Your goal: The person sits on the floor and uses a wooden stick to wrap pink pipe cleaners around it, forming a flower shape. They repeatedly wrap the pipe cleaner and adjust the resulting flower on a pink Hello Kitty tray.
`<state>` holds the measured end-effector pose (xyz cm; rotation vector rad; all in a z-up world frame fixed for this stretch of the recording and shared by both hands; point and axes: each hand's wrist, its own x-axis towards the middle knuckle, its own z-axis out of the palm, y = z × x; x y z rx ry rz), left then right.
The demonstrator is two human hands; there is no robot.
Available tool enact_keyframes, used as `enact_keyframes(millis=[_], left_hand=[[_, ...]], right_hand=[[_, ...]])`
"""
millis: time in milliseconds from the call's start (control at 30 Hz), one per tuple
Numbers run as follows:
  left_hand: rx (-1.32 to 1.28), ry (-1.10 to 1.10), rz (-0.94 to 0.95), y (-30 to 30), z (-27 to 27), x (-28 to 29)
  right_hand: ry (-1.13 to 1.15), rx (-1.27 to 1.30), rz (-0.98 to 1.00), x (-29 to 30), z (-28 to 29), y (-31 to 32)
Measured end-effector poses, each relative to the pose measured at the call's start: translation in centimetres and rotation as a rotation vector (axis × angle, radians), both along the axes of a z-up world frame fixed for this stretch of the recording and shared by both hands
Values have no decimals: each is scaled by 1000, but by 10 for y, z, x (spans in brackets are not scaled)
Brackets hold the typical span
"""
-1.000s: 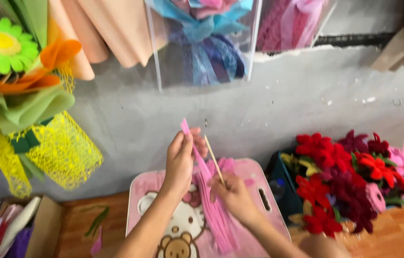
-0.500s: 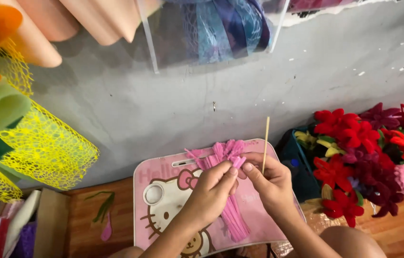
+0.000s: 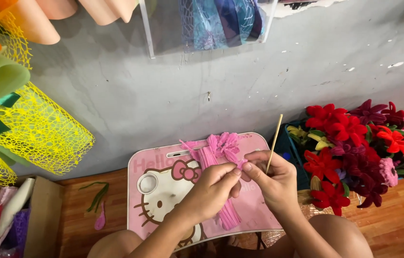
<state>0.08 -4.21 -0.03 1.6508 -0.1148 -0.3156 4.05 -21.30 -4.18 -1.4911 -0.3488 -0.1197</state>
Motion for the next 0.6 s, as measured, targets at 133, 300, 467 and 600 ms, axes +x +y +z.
enact_keyframes(millis=[133,300,467,600], left_hand=[[18,74,0,0,6,1],[18,119,14,0,5,2],[58,74,21,1,2,3],[-61,101,-16,3,7,3]], right_hand=[[-19,-32,1,-1,9,1],[-116,-237,-63,2,0,-2],[-285,-303,-35,1,9,-2],[-297,-292,18,4,12,-7]])
